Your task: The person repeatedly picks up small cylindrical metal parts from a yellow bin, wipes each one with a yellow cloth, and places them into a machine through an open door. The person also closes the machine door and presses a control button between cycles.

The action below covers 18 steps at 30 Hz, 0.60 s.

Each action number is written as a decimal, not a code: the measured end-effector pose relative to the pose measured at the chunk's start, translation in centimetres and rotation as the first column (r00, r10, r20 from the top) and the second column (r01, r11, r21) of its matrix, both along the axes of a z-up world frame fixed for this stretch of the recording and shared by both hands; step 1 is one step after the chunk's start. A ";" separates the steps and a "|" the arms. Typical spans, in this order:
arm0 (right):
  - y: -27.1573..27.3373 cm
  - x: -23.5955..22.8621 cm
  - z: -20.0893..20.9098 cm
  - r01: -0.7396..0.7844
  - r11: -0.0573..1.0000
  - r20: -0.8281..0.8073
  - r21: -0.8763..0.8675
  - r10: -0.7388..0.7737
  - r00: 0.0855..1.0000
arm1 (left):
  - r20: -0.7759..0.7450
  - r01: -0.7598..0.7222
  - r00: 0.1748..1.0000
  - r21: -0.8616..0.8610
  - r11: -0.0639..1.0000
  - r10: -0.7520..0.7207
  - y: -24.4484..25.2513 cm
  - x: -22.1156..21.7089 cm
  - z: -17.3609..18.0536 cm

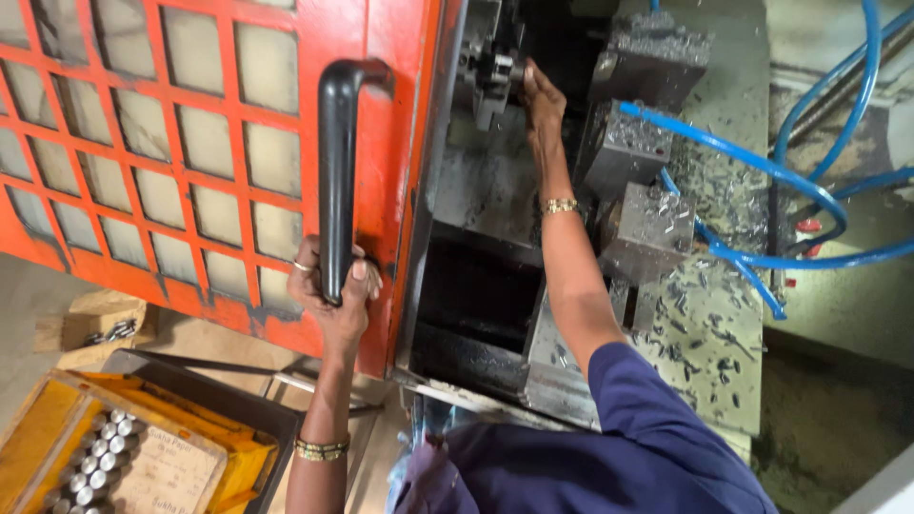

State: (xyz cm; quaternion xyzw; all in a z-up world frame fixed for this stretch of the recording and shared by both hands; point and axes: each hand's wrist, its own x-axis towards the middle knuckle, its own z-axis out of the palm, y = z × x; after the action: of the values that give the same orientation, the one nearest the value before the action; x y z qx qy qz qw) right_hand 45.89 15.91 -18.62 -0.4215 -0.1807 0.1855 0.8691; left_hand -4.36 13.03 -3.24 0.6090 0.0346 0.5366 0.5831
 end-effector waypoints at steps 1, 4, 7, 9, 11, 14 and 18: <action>0.1 0.3 0.0 0.001 1.000 -0.017 0.013 0.000 1.000 | 0.019 0.008 1.000 -0.005 1.000 -0.007 0.0 0.1 0.0; -0.2 0.3 -0.9 -0.017 0.999 0.000 0.042 0.017 1.000 | 0.045 0.026 0.999 -0.027 0.999 -0.025 -0.3 0.0 -0.5; 0.0 0.1 -0.7 0.034 0.999 -0.006 -0.019 -0.034 0.999 | 0.037 0.043 0.998 -0.033 0.999 -0.041 -0.1 -0.1 -0.3; -0.1 0.0 -0.3 0.025 1.000 -0.030 0.004 -0.025 0.999 | 0.029 0.054 0.998 -0.045 0.998 -0.053 -0.1 -0.1 -0.3; -0.2 -0.1 0.0 0.013 1.000 -0.045 0.015 -0.012 0.999 | 0.024 0.054 0.998 -0.036 0.998 -0.053 0.0 -0.1 -0.4; -0.2 -0.3 0.1 0.006 1.000 -0.043 0.008 -0.006 0.999 | 0.025 0.071 0.997 -0.052 0.996 -0.070 0.0 -0.3 -0.6; -0.3 -0.5 0.1 0.025 1.000 -0.027 0.018 -0.024 0.999 | 0.017 0.065 0.998 -0.034 0.997 -0.065 0.2 -0.3 -0.6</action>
State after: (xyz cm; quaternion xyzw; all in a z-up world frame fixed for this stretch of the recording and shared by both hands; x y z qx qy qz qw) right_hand 45.41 15.60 -18.56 -0.4133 -0.1654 0.1790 0.8774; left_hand -4.64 13.19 -3.79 0.5953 0.0195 0.5215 0.6110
